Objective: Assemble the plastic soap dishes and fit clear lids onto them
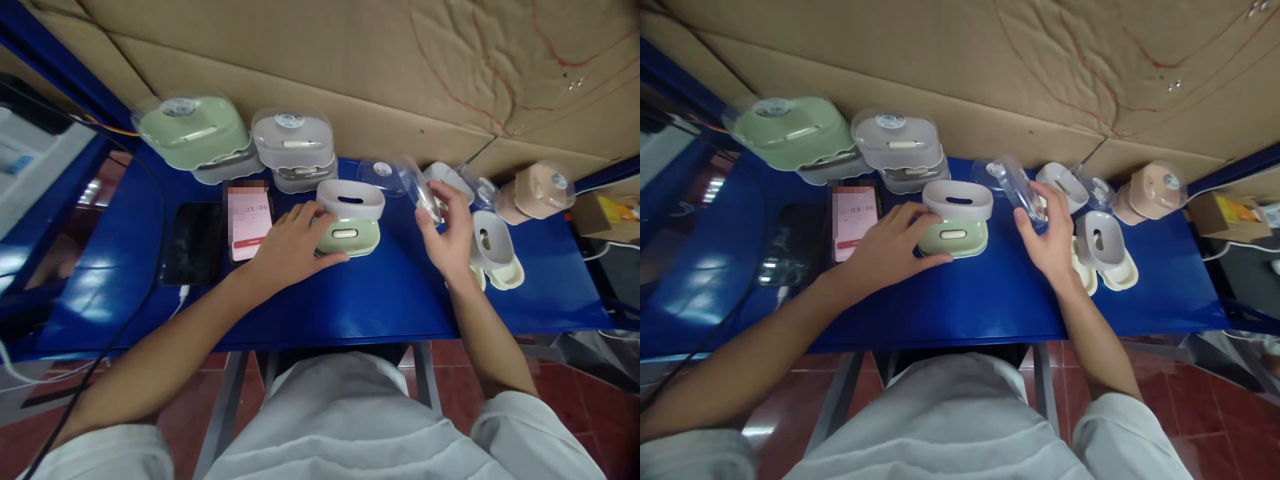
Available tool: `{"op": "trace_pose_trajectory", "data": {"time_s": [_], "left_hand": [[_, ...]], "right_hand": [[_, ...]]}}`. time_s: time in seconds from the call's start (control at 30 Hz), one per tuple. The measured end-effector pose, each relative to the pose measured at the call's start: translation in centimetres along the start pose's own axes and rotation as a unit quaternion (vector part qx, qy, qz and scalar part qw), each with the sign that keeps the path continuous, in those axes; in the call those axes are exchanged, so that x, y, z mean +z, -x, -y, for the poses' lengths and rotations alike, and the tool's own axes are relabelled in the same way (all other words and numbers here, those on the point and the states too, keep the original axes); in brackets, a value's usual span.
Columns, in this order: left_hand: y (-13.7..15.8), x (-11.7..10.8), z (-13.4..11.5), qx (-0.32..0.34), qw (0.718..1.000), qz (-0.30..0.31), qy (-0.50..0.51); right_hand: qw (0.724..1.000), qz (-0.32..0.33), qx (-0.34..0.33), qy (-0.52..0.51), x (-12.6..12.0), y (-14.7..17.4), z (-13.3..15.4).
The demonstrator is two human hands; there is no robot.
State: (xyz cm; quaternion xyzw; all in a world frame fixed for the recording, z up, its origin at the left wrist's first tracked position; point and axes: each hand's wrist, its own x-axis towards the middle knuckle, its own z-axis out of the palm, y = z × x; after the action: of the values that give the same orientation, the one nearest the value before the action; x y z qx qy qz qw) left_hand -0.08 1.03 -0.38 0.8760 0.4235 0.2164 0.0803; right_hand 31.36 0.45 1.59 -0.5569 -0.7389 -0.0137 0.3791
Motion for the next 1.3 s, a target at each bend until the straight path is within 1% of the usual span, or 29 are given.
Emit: {"op": "trace_pose_trajectory", "data": {"time_s": [0.03,0.07,0.17,0.2,0.27,0.4,0.5,0.6,0.67,0.8,0.87,1.03,1.13,1.2,1.3], "left_hand": [[0.1,0.1,0.0,0.003,1.0,0.015,0.016],[0.2,0.3,0.0,0.005,0.999,0.015,0.042],[0.3,1.0,0.5,0.002,0.99,-0.024,0.141],[0.4,1.2,0.7,0.0,0.985,-0.031,0.167],[0.4,1.4,1.1,-0.002,0.98,-0.024,0.198],[0.5,1.4,1.2,-0.011,0.979,-0.004,0.206],[0.5,1.2,1.0,-0.017,0.979,0.002,0.204],[0.4,0.9,0.9,-0.019,0.978,0.012,0.207],[0.4,0.6,0.8,-0.024,0.977,0.027,0.208],[0.4,0.2,1.0,-0.034,0.976,0.07,0.201],[0.4,0.2,1.2,-0.016,0.98,0.08,0.179],[0.8,0.1,1.4,0.059,0.991,0.084,0.081],[0.9,0.0,1.3,0.069,0.992,0.085,0.062],[0.9,0.1,1.5,0.069,0.991,0.089,0.069],[0.8,0.3,1.8,0.068,0.99,0.097,0.081]], "right_hand": [[0.999,0.011,-0.026,-0.014,-0.5,0.2,0.7],[0.997,0.032,-0.058,-0.03,-0.8,0.4,1.4],[0.979,0.109,-0.148,-0.088,-1.0,1.1,3.1],[0.972,0.13,-0.167,-0.101,-0.7,1.4,3.3],[0.964,0.156,-0.188,-0.108,-0.1,1.8,3.4],[0.955,0.19,-0.209,-0.09,1.3,2.3,2.9],[0.95,0.202,-0.229,-0.073,1.8,2.5,2.6],[0.943,0.227,-0.234,-0.07,2.3,2.5,2.6],[0.938,0.242,-0.236,-0.072,2.6,2.6,2.7],[0.936,0.242,-0.247,-0.064,2.9,2.7,2.8],[0.935,0.241,-0.257,-0.051,3.0,2.8,2.9],[0.931,0.25,-0.264,-0.018,3.2,3.1,2.8],[0.934,0.247,-0.256,-0.034,3.3,3.1,2.7],[0.934,0.242,-0.257,-0.047,3.4,3.1,2.7],[0.935,0.25,-0.247,-0.04,3.4,3.0,2.9]]}}
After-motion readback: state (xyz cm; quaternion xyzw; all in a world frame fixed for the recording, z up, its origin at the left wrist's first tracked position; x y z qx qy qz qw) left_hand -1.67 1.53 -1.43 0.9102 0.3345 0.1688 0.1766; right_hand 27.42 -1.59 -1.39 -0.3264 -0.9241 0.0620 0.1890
